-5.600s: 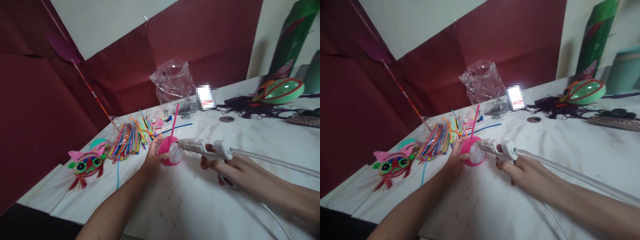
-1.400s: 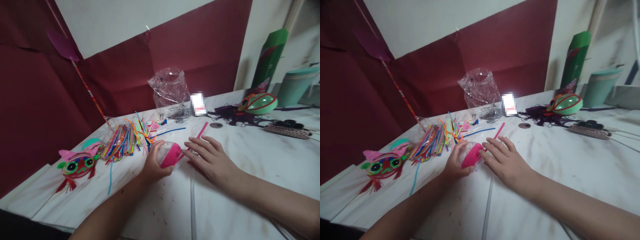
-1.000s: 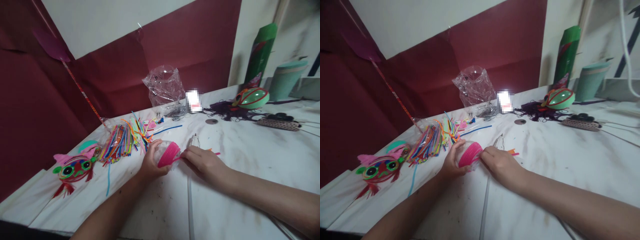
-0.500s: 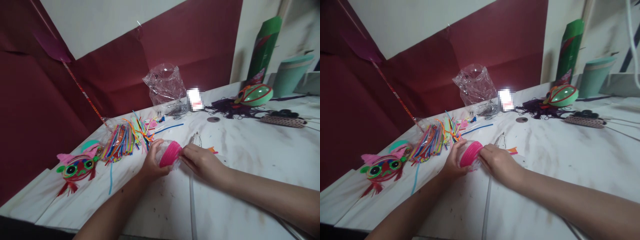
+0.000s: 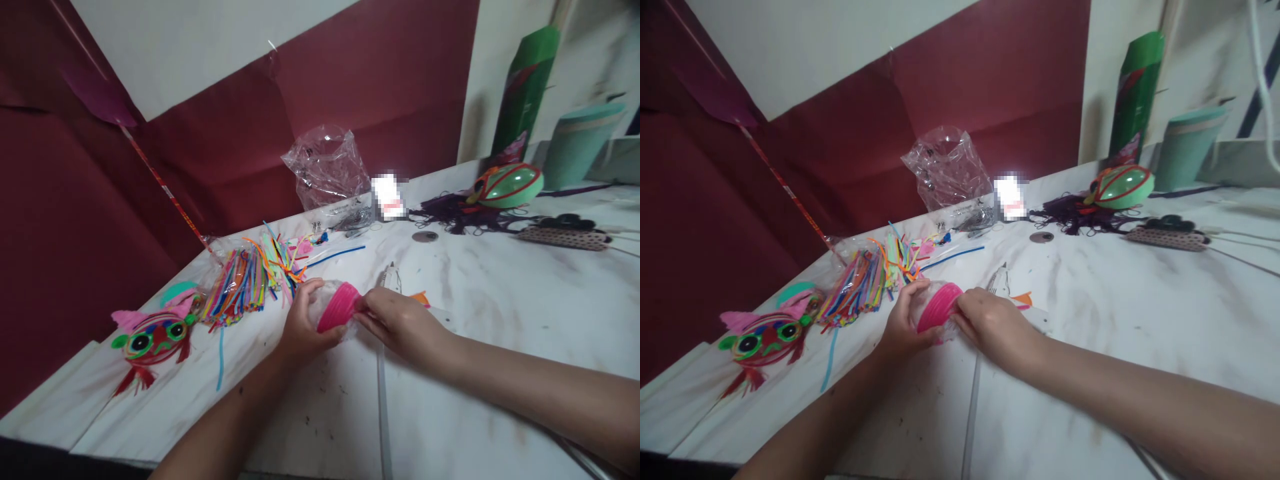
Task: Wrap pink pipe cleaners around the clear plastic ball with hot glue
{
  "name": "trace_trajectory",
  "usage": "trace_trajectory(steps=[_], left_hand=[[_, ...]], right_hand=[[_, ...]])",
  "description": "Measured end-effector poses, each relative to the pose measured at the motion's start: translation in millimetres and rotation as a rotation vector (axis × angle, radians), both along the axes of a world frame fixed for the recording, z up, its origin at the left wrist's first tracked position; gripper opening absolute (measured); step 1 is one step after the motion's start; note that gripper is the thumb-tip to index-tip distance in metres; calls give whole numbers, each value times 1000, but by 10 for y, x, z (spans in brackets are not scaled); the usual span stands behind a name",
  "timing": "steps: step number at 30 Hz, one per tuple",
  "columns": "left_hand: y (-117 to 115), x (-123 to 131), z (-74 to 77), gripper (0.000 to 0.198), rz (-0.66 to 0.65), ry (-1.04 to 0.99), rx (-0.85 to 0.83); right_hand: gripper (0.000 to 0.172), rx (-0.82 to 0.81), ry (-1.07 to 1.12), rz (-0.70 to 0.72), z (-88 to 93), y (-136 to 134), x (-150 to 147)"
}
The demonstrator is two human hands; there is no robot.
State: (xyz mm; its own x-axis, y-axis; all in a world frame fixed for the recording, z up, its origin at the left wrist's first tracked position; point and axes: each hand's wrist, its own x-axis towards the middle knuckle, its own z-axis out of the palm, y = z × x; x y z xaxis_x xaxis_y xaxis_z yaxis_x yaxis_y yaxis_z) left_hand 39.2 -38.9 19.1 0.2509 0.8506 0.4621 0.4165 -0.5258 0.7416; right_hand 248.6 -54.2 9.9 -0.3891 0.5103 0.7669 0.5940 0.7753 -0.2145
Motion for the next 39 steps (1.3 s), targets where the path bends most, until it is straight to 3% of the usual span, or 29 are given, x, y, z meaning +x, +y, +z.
trace_trajectory(steps=[11,20,39], left_hand=[[44,-46,-43,80,-98,39,67],[35,4,-53,71,-45,2,147],[28,3,-40,69,-70,59,226]], right_hand=[[26,-22,12,16,-12,32,2],[20,-22,7,31,12,-42,8],[16,-37,12,45,3,-35,1]])
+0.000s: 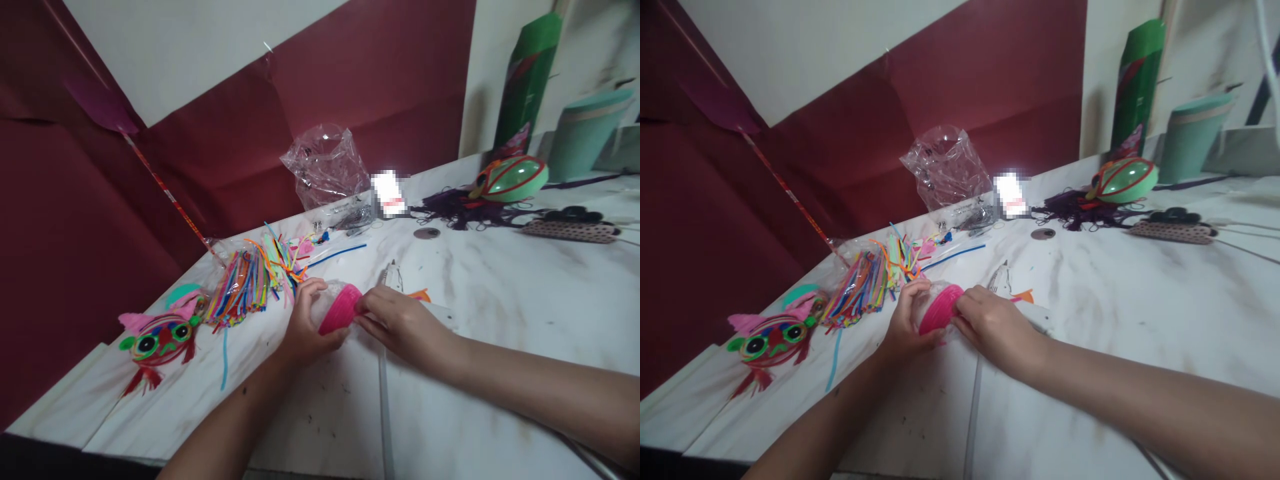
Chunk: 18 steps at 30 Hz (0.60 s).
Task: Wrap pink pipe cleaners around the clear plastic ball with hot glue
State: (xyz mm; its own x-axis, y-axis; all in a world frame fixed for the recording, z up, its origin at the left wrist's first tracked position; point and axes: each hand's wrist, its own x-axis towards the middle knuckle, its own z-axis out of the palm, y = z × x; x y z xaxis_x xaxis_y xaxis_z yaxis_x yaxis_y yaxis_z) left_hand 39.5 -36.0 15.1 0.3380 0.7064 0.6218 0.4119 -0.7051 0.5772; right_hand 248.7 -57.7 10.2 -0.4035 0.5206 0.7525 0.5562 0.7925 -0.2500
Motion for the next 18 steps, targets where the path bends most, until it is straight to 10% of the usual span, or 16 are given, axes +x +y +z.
trace_trajectory(steps=[18], left_hand=[[-42,-4,120,71,52,16,-138]], right_hand=[[15,-76,19,17,20,-2,0]])
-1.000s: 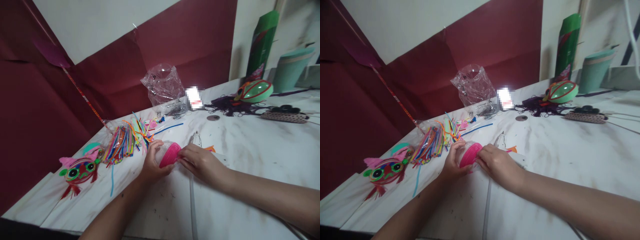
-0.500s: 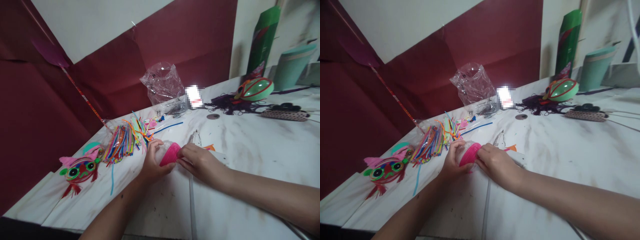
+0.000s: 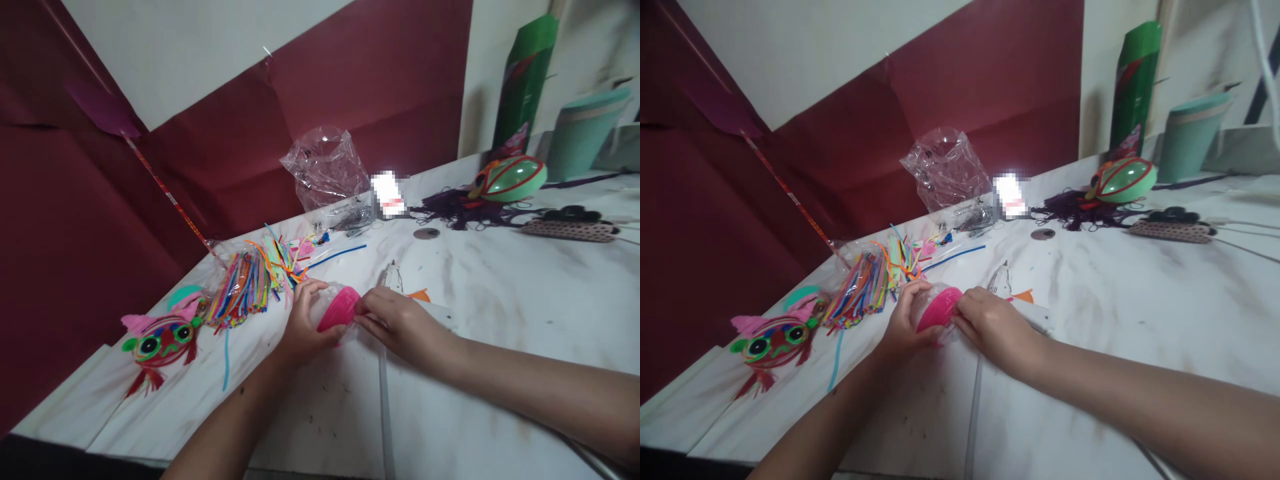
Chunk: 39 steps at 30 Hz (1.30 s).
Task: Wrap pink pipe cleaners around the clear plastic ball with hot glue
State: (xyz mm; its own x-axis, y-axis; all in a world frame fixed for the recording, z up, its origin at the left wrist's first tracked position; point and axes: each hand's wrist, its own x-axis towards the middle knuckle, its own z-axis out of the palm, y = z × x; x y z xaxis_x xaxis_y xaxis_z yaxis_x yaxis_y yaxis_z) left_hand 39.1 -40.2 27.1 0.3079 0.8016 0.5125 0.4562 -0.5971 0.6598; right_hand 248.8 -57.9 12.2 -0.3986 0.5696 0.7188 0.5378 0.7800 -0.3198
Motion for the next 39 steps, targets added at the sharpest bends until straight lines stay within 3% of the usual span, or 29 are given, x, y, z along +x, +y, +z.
trace_trajectory(steps=[17,31,36,39], left_hand=[[-29,5,29,73,0,-49,-149],[-3,6,-27,76,-22,-66,-116],[37,-35,-65,80,-12,-111,-168],[73,-75,-75,83,17,-164,-186]], right_hand=[[16,78,6,41,-16,-2,-5],[16,73,5,19,-21,37,5],[11,130,33,52,65,73,59],[18,227,97,35,169,83,167]])
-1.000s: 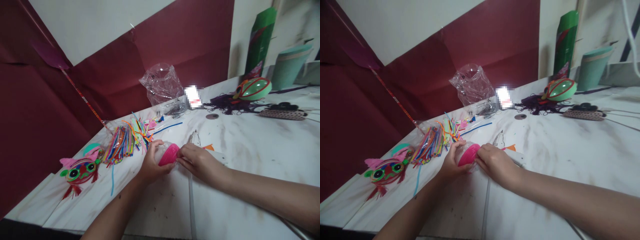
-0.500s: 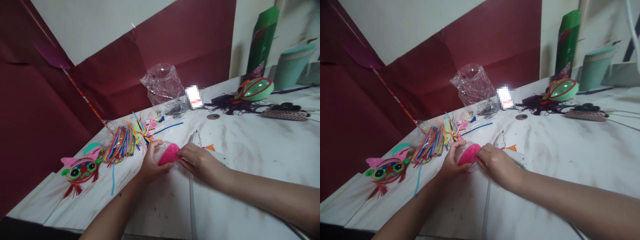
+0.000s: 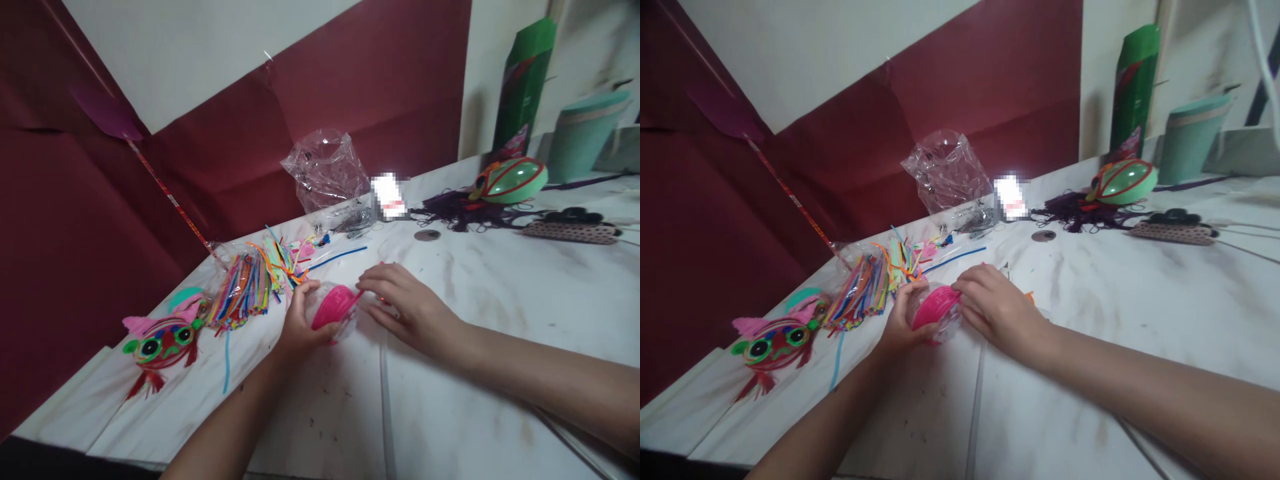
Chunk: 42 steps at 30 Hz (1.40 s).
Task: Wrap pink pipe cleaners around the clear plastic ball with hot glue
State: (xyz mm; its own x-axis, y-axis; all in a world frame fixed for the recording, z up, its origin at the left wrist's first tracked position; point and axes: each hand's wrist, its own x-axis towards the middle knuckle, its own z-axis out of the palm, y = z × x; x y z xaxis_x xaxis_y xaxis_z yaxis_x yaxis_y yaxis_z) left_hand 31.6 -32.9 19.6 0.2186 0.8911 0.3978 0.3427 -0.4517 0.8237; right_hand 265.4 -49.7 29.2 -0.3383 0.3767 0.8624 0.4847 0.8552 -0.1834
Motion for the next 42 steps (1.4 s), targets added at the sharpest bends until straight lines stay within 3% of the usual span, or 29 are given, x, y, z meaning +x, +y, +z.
trace_trajectory(steps=[4,10,19,27,31,35,39,42], left_hand=[[27,-38,13,85,-2,-114,14],[4,-49,-16,84,-167,-125,58],[-50,-11,-75,76,-266,47,189],[-23,-38,-78,77,-295,119,279],[-22,-32,-99,76,-328,48,208],[-6,0,-108,79,-340,-103,32],[0,53,-70,80,-364,-223,-138],[-6,76,-37,80,-388,-267,-176]], right_hand=[[11,-5,103,-120,83,24,143],[10,-144,-13,-24,2,36,67],[25,127,-157,19,-31,-33,32],[32,161,-241,38,5,-67,46],[30,99,-228,55,-8,-58,36],[26,25,-171,27,-44,-8,13],[26,-77,-119,32,-62,40,5],[25,-145,-97,40,-52,50,4]])
